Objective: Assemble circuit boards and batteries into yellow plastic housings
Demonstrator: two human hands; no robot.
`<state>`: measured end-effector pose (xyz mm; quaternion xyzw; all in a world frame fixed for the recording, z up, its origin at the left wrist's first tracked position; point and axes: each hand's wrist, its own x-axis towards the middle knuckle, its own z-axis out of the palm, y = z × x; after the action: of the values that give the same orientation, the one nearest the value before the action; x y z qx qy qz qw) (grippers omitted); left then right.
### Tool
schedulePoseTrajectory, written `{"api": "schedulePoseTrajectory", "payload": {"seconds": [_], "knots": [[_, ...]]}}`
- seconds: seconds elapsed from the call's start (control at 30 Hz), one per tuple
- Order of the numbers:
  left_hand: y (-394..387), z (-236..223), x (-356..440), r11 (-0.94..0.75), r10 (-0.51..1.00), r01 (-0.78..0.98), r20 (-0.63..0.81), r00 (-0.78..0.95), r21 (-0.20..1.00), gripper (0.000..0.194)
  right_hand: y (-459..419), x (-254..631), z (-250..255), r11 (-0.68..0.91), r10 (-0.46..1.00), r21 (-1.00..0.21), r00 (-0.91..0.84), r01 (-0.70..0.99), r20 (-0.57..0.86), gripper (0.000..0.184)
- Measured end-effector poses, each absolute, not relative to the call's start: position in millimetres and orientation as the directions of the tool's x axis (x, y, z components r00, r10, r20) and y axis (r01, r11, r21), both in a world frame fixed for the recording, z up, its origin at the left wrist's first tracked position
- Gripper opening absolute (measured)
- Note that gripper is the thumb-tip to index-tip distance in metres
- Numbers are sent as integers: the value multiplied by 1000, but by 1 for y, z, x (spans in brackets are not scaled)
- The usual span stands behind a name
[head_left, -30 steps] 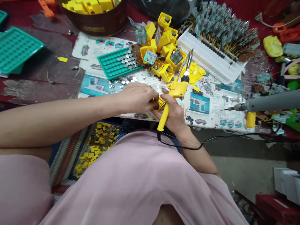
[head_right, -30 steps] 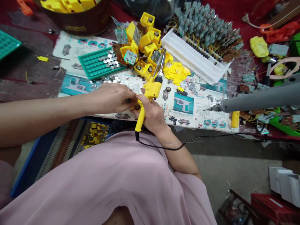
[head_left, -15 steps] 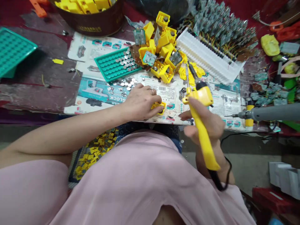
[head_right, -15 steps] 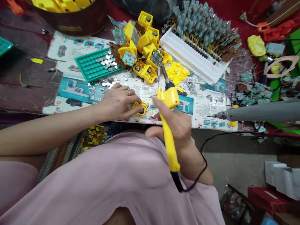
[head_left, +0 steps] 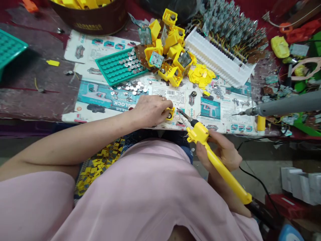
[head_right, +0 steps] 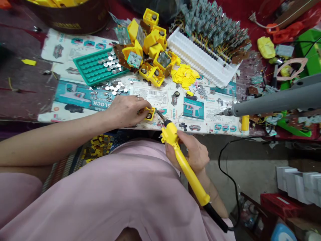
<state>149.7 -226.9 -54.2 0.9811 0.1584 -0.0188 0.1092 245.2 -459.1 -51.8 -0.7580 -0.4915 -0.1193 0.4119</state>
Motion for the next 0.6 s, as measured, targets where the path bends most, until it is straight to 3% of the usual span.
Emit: {"api": "schedulePoseTrajectory", "payload": {"seconds": [0.2,0.33,0.6], "knots": [[-229,-59,148,-908,343,345,-50,938,239,33,-449,234,-48,-97,644,-358,333,929,689,52],[-232,-61,147,-906,364,360,-28,931,224,34,-439,237,-48,5,629,-271,207,963,750,38],[-235,-64,149,-911,358,355,-26,934,209,33,-430,235,-41,-6,670,-170,130,985,731,23]]}}
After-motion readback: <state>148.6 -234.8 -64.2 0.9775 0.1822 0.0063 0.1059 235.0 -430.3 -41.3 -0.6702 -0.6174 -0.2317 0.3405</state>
